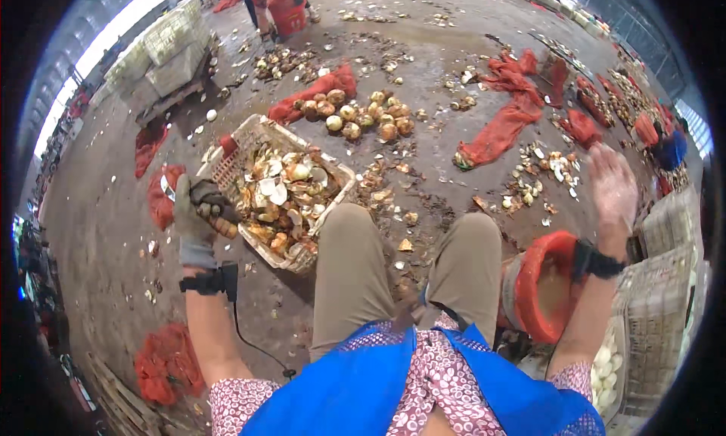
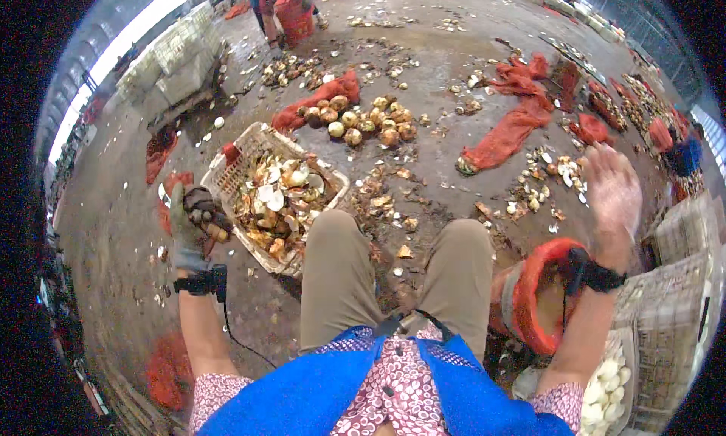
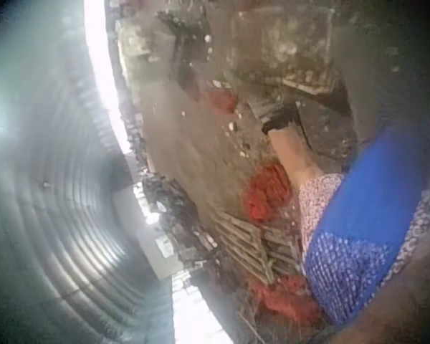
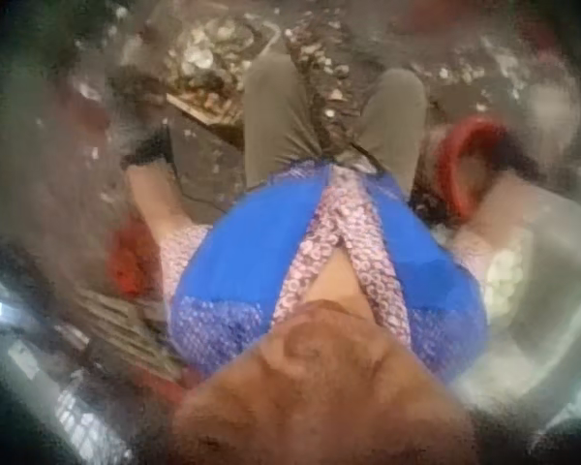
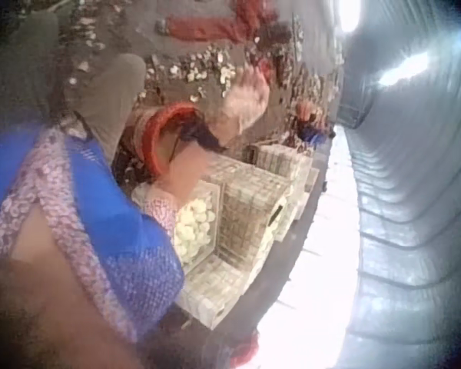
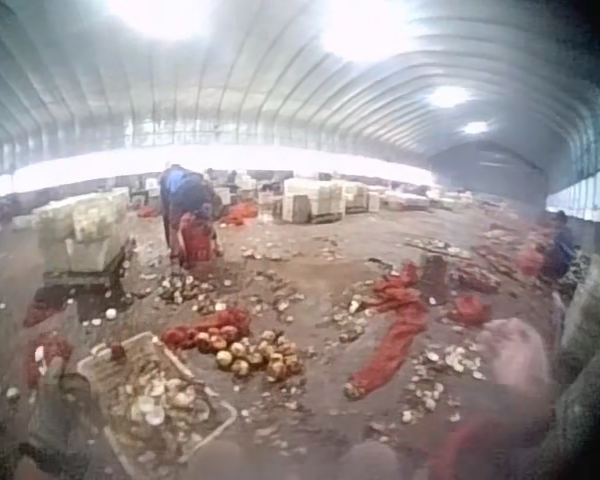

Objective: The person peels onions using a small tool, washes the peeled onions in a bucket of water, and then places the clean onions into a plastic crate.

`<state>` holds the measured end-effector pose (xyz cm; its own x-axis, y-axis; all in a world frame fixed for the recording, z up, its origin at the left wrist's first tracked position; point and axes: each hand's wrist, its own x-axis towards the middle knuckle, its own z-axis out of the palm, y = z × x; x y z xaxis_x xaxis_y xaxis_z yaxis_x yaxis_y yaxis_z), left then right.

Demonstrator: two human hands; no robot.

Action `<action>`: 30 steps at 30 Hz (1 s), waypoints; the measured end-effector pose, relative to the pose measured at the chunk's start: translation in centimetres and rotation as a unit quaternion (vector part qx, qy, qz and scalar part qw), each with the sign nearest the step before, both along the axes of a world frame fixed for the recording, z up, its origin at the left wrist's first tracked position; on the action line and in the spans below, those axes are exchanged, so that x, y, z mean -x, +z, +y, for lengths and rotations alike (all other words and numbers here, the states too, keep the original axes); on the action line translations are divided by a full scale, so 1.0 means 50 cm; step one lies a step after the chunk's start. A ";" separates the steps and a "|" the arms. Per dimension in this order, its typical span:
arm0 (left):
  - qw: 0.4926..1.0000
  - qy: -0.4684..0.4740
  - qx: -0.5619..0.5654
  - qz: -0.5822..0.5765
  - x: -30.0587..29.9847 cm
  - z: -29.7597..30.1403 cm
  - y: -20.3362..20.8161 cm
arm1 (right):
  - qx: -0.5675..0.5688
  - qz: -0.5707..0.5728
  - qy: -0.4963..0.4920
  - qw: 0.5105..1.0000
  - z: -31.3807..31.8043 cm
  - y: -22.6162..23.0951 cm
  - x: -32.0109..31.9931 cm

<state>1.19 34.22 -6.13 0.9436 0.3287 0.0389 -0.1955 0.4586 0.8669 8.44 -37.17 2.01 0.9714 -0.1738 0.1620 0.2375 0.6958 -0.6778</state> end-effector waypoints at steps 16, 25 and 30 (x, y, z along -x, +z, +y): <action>0.989 -0.017 -0.130 0.068 -0.341 -0.039 -0.103 | -0.038 0.191 0.300 0.934 0.647 -0.365 -0.565; 0.649 0.014 -0.740 -0.178 -0.702 -0.254 -0.166 | 0.067 0.104 0.442 0.888 0.680 -0.665 -0.719; 0.907 -0.071 -0.402 -0.101 -0.796 -0.341 -0.247 | -0.202 0.165 0.428 0.865 0.644 -0.621 -0.733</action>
